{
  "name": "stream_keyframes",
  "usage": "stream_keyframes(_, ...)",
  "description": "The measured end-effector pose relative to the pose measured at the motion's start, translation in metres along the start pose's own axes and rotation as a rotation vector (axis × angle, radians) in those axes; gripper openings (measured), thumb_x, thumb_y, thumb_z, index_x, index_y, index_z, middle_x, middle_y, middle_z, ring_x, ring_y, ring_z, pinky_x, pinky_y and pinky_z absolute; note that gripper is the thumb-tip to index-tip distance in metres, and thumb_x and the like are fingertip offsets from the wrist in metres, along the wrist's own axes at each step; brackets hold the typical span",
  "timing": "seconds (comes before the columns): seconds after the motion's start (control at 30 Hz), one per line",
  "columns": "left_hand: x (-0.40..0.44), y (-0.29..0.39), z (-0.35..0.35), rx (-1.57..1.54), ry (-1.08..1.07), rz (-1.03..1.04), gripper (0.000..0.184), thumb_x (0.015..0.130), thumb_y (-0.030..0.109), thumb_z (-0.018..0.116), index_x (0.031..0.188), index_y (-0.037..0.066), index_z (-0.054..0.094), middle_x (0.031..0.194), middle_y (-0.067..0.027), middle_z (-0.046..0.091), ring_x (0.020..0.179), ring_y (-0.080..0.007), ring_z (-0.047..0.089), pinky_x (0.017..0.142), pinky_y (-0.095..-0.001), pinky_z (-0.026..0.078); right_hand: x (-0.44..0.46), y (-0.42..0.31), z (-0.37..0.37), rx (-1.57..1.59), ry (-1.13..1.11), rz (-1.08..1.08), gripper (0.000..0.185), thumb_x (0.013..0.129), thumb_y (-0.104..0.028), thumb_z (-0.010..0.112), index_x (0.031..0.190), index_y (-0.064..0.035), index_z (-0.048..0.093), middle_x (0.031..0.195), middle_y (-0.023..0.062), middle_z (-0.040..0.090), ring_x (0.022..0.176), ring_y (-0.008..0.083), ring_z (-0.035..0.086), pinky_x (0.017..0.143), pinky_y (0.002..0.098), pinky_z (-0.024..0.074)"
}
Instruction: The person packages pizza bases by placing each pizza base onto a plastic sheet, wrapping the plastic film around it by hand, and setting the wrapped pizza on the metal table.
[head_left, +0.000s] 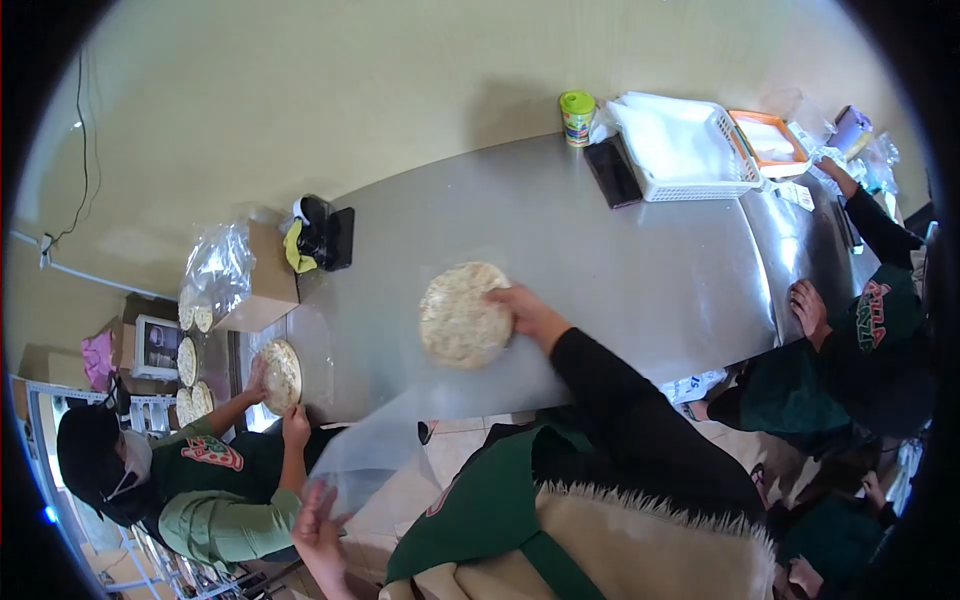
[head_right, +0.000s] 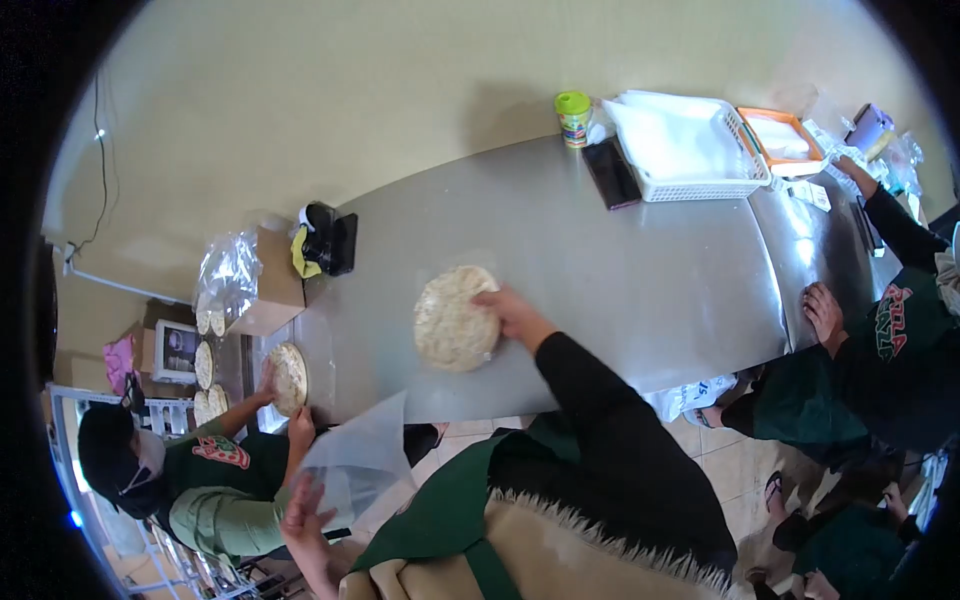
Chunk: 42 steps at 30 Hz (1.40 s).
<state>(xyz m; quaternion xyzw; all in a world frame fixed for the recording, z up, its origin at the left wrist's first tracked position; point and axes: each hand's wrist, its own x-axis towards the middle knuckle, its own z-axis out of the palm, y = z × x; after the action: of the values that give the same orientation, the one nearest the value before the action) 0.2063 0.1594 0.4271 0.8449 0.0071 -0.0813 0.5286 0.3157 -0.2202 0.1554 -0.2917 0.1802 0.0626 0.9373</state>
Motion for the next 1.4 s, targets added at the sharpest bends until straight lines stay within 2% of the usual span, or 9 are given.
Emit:
stream_keyframes(0.1, 0.042, 0.028, 0.032, -0.021, -0.029, 0.131, 0.051, 0.073, -0.011, 0.033, 0.122, -0.002, 0.043, 0.125, -0.0156, 0.045, 0.108, -0.028, 0.051, 0.069, -0.0259, 0.05, -0.055, -0.067, -0.039, 0.388, -0.124, 0.025, 0.056, 0.089, -0.042, 0.038, 0.121, 0.0041, 0.041, 0.121, 0.0182, 0.047, 0.11, 0.0307, 0.047, 0.094, 0.0436, 0.0382)
stream_keyframes(0.17, 0.07, 0.046, 0.063, -0.057, -0.01, 0.172, 0.053, 0.073, -0.012, 0.033, 0.123, -0.002, 0.042, 0.126, -0.0151, 0.044, 0.109, -0.0279, 0.05, 0.07, -0.0258, 0.05, -0.081, -0.094, -0.067, 0.434, 0.057, 0.024, 0.067, 0.088, -0.053, 0.025, 0.128, -0.0003, 0.034, 0.128, 0.0196, 0.04, 0.117, 0.0321, 0.041, 0.099, 0.0472, 0.0302)
stream_keyframes(0.2, 0.085, 0.054, 0.079, -0.096, 0.008, 0.215, 0.054, 0.073, -0.012, 0.033, 0.125, -0.002, 0.04, 0.127, -0.0145, 0.043, 0.11, -0.0278, 0.05, 0.071, -0.0256, 0.049, -0.088, -0.099, -0.08, 0.403, 0.048, -0.067, 0.056, 0.09, -0.045, 0.029, 0.128, -0.0038, 0.035, 0.127, 0.0165, 0.042, 0.114, 0.0302, 0.044, 0.096, 0.0452, 0.0356)
stream_keyframes(0.4, 0.175, 0.064, 0.195, 0.018, -0.142, 0.434, 0.063, 0.069, -0.016, 0.033, 0.129, 0.004, 0.036, 0.129, -0.0145, 0.041, 0.119, -0.0282, 0.041, 0.081, -0.0316, 0.047, -0.115, -0.113, -0.104, 0.394, 0.084, -0.165, 0.055, 0.09, -0.044, 0.029, 0.128, -0.0042, 0.036, 0.127, 0.0162, 0.042, 0.114, 0.0298, 0.044, 0.096, 0.0449, 0.0362)
stream_keyframes(0.47, 0.206, 0.05, 0.232, 0.391, -0.197, 0.729, 0.064, 0.068, -0.015, 0.037, 0.129, 0.003, 0.035, 0.13, -0.0185, 0.038, 0.119, -0.0317, 0.04, 0.087, -0.0335, 0.043, -0.119, -0.111, -0.107, 0.391, 0.086, -0.162, 0.055, 0.091, -0.044, 0.029, 0.128, -0.0043, 0.036, 0.127, 0.016, 0.042, 0.114, 0.0297, 0.044, 0.096, 0.0448, 0.0364)
stream_keyframes(0.53, 0.22, 0.051, 0.273, 0.456, -0.234, 0.818, 0.062, 0.068, -0.012, 0.04, 0.127, 0.003, 0.036, 0.13, -0.021, 0.037, 0.118, -0.0342, 0.039, 0.089, -0.0328, 0.041, -0.12, -0.108, -0.109, 0.384, 0.082, -0.155, 0.054, 0.091, -0.044, 0.029, 0.128, -0.0045, 0.036, 0.127, 0.0159, 0.042, 0.114, 0.0295, 0.044, 0.095, 0.0447, 0.0366)
stream_keyframes(0.7, 0.239, 0.051, 0.339, 0.569, -0.336, 0.847, 0.059, 0.069, -0.006, 0.042, 0.127, 0.005, 0.037, 0.131, -0.0151, 0.037, 0.109, -0.0313, 0.047, 0.083, -0.0334, 0.045, -0.131, -0.109, -0.118, 0.35, 0.07, -0.141, 0.053, 0.091, -0.043, 0.029, 0.128, -0.0048, 0.036, 0.127, 0.0157, 0.043, 0.114, 0.0292, 0.044, 0.095, 0.0444, 0.0371)
stream_keyframes(0.83, 0.241, 0.048, 0.361, 0.646, -0.402, 0.853, 0.058, 0.071, -0.002, 0.044, 0.128, 0.006, 0.035, 0.133, -0.0084, 0.037, 0.1, -0.0283, 0.053, 0.078, -0.034, 0.047, -0.143, -0.107, -0.12, 0.294, 0.038, -0.101, 0.052, 0.091, -0.042, 0.03, 0.127, -0.0051, 0.036, 0.126, 0.0155, 0.043, 0.114, 0.0289, 0.044, 0.095, 0.0442, 0.0376)
stream_keyframes(1.4, 0.213, 0.046, 0.347, 0.819, -0.678, 1.023, 0.052, 0.074, -0.001, 0.045, 0.125, 0.006, 0.041, 0.131, -0.006, 0.04, 0.106, -0.0228, 0.051, 0.084, -0.0314, 0.046, -0.128, -0.082, -0.091, 0.199, -0.084, -0.034, 0.049, 0.091, -0.039, 0.03, 0.127, -0.0063, 0.037, 0.126, 0.0145, 0.043, 0.113, 0.0276, 0.045, 0.094, 0.0433, 0.0393)
